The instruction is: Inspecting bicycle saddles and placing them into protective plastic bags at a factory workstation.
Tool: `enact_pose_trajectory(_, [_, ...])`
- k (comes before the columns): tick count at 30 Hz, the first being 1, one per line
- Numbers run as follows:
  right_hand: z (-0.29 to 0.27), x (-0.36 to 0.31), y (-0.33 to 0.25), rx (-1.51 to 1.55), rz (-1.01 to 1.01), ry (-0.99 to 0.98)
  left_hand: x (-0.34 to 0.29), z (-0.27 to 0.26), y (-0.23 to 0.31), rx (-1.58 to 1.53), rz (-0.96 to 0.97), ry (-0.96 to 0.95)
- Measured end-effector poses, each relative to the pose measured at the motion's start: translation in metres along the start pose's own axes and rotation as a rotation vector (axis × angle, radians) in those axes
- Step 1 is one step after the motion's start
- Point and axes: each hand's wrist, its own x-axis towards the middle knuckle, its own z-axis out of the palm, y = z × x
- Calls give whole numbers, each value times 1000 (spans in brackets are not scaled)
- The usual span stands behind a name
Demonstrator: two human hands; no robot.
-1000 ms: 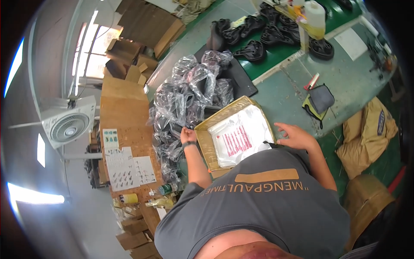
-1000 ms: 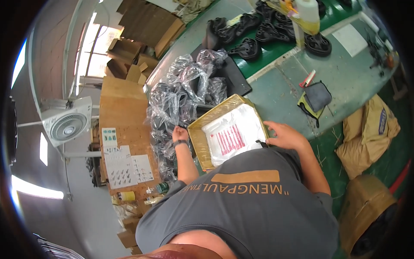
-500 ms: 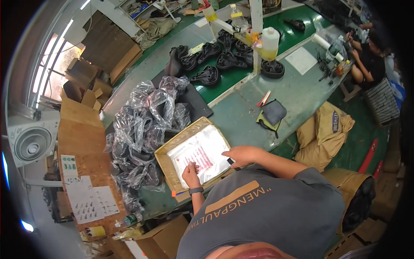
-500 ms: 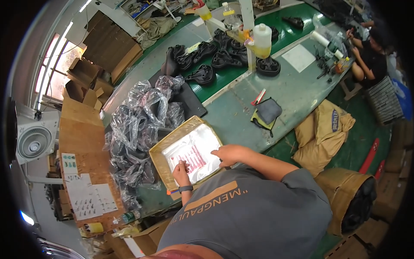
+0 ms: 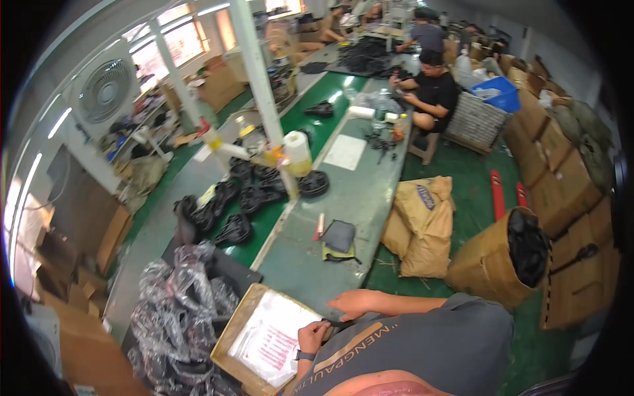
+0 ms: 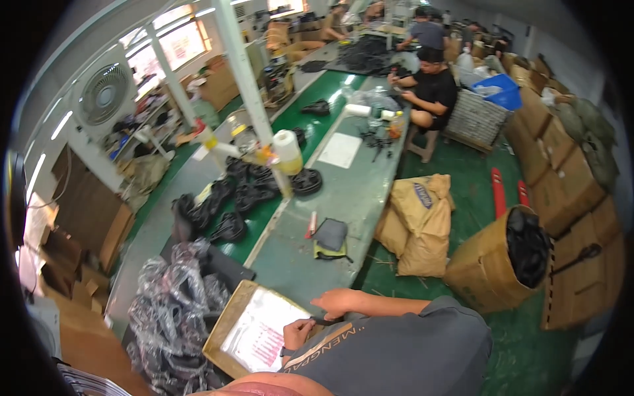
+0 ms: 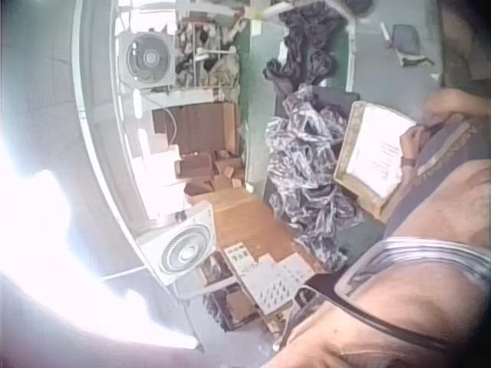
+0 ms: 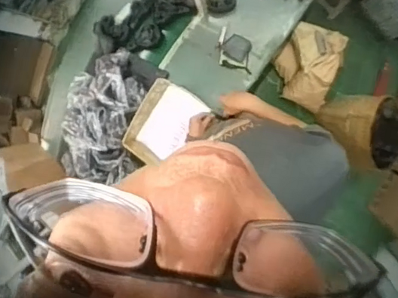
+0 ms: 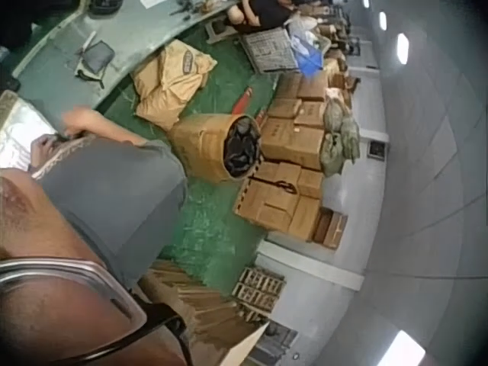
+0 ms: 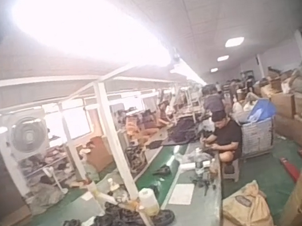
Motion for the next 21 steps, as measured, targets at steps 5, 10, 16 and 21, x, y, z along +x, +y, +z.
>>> enact_pose_trajectory(5, [0,-48,19,149,180,170,48,-16,19,276,53,-199])
enact_pose_trajectory(10, [7,-46,73,191,219,104,104,-11,6,343,101,-188])
enact_pose_trajectory(16, [-42,-3,184,160,211,176,164,26,-9,291,38,-147])
enact_pose_trajectory(21, [-98,73,320,146,195,157,212,79,0,232,-8,-117])
